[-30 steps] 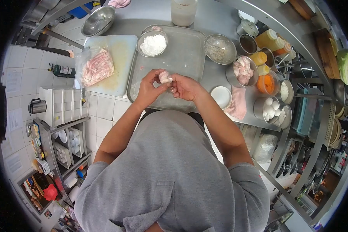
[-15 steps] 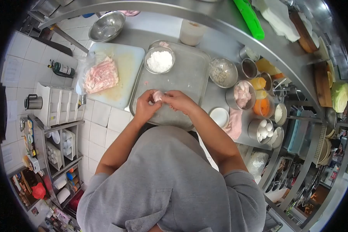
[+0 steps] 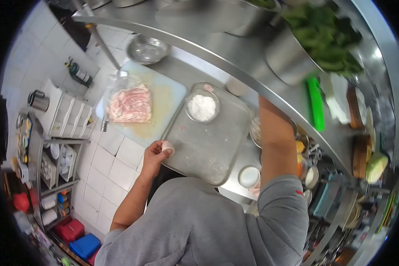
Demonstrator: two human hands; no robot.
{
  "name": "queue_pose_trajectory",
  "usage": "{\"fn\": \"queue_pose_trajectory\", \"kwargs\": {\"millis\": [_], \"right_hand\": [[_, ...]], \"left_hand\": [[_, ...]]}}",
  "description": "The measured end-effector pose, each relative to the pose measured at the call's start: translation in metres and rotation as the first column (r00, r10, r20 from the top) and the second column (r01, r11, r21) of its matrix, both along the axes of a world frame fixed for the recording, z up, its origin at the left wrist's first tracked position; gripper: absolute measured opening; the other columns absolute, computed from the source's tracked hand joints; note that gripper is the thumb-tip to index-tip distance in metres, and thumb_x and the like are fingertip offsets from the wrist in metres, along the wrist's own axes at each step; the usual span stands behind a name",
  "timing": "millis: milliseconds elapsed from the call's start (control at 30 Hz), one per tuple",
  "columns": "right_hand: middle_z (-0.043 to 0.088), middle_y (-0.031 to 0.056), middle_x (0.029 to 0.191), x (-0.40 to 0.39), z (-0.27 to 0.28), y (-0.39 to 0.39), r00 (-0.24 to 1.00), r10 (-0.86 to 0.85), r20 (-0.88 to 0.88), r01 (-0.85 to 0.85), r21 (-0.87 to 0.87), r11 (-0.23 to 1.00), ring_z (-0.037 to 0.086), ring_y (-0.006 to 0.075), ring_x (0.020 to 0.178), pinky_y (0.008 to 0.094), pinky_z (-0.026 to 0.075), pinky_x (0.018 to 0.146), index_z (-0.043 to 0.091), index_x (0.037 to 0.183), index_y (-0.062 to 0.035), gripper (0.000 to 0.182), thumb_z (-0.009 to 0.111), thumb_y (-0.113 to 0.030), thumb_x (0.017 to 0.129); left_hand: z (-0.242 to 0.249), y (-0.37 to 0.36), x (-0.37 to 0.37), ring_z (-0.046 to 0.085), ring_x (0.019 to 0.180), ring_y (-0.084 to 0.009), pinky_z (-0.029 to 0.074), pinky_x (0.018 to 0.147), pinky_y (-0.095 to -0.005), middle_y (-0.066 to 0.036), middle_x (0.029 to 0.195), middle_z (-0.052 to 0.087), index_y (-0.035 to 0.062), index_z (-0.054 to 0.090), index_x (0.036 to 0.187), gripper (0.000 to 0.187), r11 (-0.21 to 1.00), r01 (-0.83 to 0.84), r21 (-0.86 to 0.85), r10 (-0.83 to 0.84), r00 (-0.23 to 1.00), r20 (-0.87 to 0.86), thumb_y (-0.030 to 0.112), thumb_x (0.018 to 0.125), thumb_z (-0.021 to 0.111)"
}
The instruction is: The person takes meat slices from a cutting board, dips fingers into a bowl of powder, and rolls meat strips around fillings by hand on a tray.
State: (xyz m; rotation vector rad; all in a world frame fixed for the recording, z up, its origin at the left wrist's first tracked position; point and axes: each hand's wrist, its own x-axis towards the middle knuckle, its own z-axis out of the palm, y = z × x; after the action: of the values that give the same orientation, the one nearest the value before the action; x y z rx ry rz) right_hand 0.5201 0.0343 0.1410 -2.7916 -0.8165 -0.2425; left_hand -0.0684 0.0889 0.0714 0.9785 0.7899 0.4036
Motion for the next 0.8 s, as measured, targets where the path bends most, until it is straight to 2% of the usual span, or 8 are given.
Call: {"fn": "queue_pose_trajectory", "kwargs": {"millis": [133,167,333,633,733,800], "right_hand": [[0.08,0.0144,0.094,0.014,-0.011,0.013,1.0,-0.019,-0.009,0.018,-0.112,0.994,0.074,0.0266,0.085,0.043,0.058,0.08,0.081,0.115,-0.0029,0.039,0.08,-0.039,0.101],[0.08,0.0146,0.095,0.014,-0.012,0.014,1.0,-0.026,-0.012,0.024,-0.125,0.992,0.074,0.0268,0.085,0.0431,0.058,0.08,0.081,0.114,-0.0029,0.039,0.08,-0.039,0.101],[0.08,0.0151,0.095,0.017,-0.013,0.019,0.999,-0.045,-0.023,0.04,-0.159,0.986,0.075,0.028,0.086,0.0435,0.059,0.081,0.081,0.114,-0.0029,0.039,0.08,-0.039,0.101],[0.081,0.0161,0.096,0.016,-0.016,0.006,0.999,-0.027,-0.024,0.024,-0.139,0.99,0.076,0.0301,0.088,0.0443,0.059,0.082,0.081,0.113,-0.003,0.039,0.08,-0.039,0.1],[0.081,0.0164,0.097,0.019,-0.017,-0.003,1.0,-0.003,-0.023,0.0,-0.107,0.994,0.076,0.0308,0.088,0.0445,0.059,0.082,0.082,0.113,-0.003,0.039,0.08,-0.039,0.1],[0.081,0.0166,0.097,0.023,-0.014,-0.015,1.0,0.016,-0.018,-0.017,-0.066,0.998,0.076,0.0312,0.088,0.0447,0.059,0.083,0.082,0.113,-0.003,0.039,0.08,-0.039,0.099]], "left_hand": [[0.001,0.004,-0.019,0.075,0.1,-0.0139,0.058,0.092,-0.0293,-0.005,0.112,0.082,-0.0003,0.076,0.129,0.038,0.994,-0.096,-0.058,0.098,0.994,0.041,0.005,0.093,0.087],[-0.002,0.006,-0.023,0.076,0.102,-0.0145,0.058,0.094,-0.0304,-0.006,0.112,0.082,-0.0011,0.075,0.129,0.04,0.993,-0.097,-0.068,0.097,0.995,0.003,0.004,0.092,0.088],[0.005,0.015,-0.028,0.076,0.103,-0.0134,0.059,0.095,-0.0301,-0.006,0.116,0.081,-0.0018,0.073,0.132,0.037,0.995,-0.096,-0.041,0.097,0.995,0.019,0.004,0.098,0.086],[0.008,0.02,-0.011,0.076,0.106,-0.0139,0.06,0.099,-0.0308,-0.008,0.12,0.08,-0.0044,0.071,0.137,0.046,1.0,0.006,-0.008,-0.006,0.996,0.086,0.008,0.097,0.09],[0.005,0.012,-0.009,0.076,0.105,-0.0142,0.06,0.098,-0.0314,-0.008,0.118,0.081,-0.0028,0.073,0.136,0.045,0.999,0.05,-0.005,-0.05,0.995,0.081,0.009,0.096,0.091],[-0.003,0.007,-0.009,0.076,0.105,-0.0149,0.06,0.097,-0.0323,-0.007,0.117,0.081,-0.0011,0.074,0.133,0.042,0.997,0.066,0.04,-0.066,0.998,-0.001,0.01,0.096,0.09]]}}
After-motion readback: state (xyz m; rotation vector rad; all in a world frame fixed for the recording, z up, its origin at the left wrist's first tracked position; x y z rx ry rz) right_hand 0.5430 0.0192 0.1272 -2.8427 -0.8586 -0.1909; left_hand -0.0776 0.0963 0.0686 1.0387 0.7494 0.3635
